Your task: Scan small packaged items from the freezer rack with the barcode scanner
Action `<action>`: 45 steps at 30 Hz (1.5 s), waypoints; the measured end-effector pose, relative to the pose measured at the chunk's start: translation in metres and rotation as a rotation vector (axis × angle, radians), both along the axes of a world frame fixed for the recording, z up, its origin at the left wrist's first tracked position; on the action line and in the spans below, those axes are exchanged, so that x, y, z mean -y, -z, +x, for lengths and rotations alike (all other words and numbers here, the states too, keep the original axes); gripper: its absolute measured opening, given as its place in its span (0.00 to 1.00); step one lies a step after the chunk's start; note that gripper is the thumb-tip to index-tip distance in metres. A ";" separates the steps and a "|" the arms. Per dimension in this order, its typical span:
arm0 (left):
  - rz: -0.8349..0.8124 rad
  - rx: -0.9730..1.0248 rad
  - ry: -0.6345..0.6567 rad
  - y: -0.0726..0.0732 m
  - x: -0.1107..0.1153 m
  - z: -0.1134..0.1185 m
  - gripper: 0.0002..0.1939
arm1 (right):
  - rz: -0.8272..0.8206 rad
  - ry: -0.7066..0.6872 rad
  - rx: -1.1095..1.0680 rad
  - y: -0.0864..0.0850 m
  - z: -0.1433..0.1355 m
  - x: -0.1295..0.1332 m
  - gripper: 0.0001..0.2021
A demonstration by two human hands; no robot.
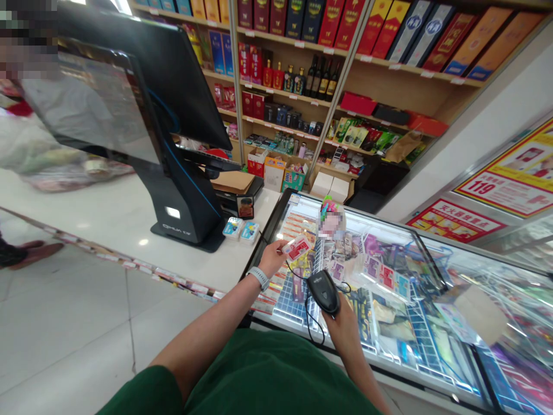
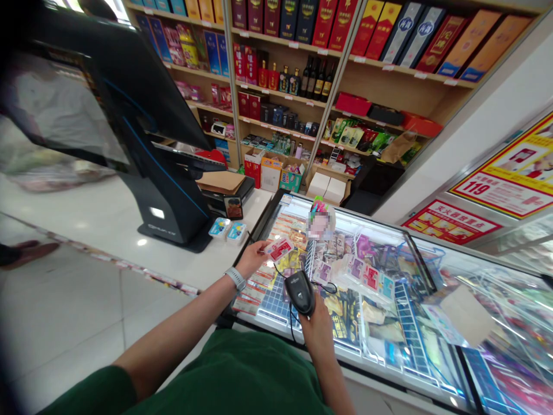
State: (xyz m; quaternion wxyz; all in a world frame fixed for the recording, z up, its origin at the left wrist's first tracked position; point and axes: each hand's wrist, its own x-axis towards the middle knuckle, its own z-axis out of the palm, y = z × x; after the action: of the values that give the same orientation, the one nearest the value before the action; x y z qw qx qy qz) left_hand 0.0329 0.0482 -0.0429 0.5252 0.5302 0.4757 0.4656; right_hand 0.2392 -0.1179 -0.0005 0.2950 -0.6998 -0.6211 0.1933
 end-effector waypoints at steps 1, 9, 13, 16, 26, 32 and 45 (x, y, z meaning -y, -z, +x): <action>-0.006 0.001 0.000 0.000 0.000 0.000 0.16 | 0.001 0.001 -0.003 -0.001 0.000 0.000 0.19; -0.075 0.043 -0.014 -0.001 0.000 0.002 0.18 | -0.010 0.009 -0.007 0.001 0.000 0.000 0.20; -0.165 0.091 -0.023 0.001 -0.001 0.004 0.19 | 0.034 0.012 -0.015 0.006 0.001 0.001 0.20; -0.263 0.147 -0.018 0.004 0.000 0.005 0.18 | 0.018 0.012 -0.008 0.007 0.002 0.001 0.20; -0.668 0.288 0.104 0.025 0.014 0.013 0.18 | 0.042 0.042 -0.021 0.013 0.007 0.003 0.20; -0.760 0.329 0.118 0.034 0.018 0.034 0.14 | 0.036 0.089 -0.044 0.012 0.012 0.009 0.16; -0.836 0.293 0.185 0.062 0.006 0.097 0.11 | -0.010 0.153 -0.087 0.011 0.025 0.025 0.17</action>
State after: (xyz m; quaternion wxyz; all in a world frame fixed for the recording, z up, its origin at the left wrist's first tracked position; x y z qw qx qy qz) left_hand 0.1299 0.0423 -0.1048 0.7954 0.2415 0.4941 0.2546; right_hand 0.2643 -0.1425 -0.0112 0.3323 -0.7375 -0.5515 0.2036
